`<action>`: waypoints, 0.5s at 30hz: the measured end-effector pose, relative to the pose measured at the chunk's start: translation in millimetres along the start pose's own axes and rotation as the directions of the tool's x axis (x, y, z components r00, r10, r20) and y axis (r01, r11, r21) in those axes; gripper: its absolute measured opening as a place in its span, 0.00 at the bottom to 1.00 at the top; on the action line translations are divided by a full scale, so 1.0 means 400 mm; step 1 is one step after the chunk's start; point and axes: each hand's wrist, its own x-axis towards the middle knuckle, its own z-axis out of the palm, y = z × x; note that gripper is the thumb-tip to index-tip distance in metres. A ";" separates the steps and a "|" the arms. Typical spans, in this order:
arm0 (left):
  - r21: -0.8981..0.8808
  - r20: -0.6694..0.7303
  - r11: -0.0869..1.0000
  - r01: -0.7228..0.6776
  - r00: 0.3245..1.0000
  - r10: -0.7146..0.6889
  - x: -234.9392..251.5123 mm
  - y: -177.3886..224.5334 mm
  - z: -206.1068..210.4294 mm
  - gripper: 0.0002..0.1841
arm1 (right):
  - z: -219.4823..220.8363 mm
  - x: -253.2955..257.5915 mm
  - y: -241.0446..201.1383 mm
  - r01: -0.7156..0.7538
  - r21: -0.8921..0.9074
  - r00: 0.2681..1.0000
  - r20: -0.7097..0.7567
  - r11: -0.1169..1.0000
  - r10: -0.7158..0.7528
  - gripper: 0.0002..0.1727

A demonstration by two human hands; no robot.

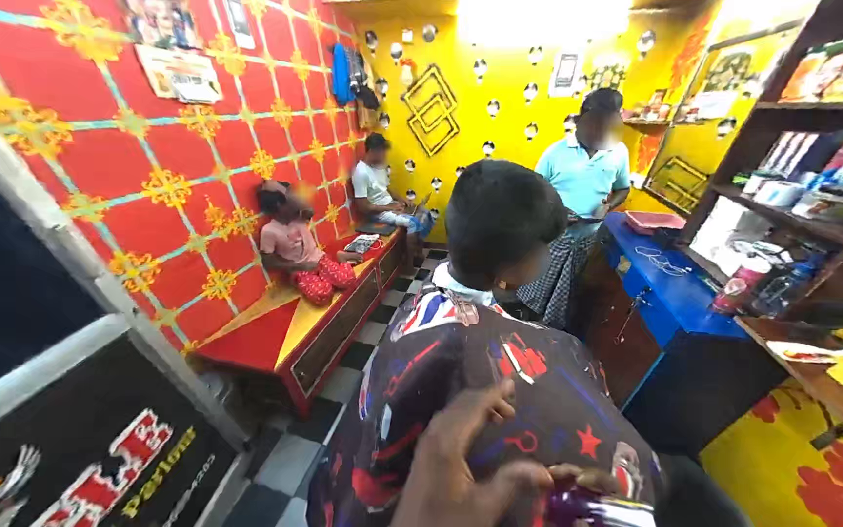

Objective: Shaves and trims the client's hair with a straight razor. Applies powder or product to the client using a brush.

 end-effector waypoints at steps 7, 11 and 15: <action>0.273 -0.025 0.950 -0.151 0.986 0.164 0.365 -0.332 -0.269 0.11 | 0.056 0.282 0.044 0.404 -0.301 0.906 -0.001 0.864 -0.424 0.10; 0.201 0.240 0.954 -0.223 0.955 0.173 0.471 -0.399 -0.296 0.17 | 0.118 0.443 0.002 0.501 -0.648 0.822 0.149 0.574 -0.550 0.11; 0.112 0.260 0.900 -0.422 0.886 0.383 0.549 -0.468 -0.303 0.07 | 0.160 0.542 0.001 0.570 -0.707 0.761 0.262 0.419 -0.594 0.11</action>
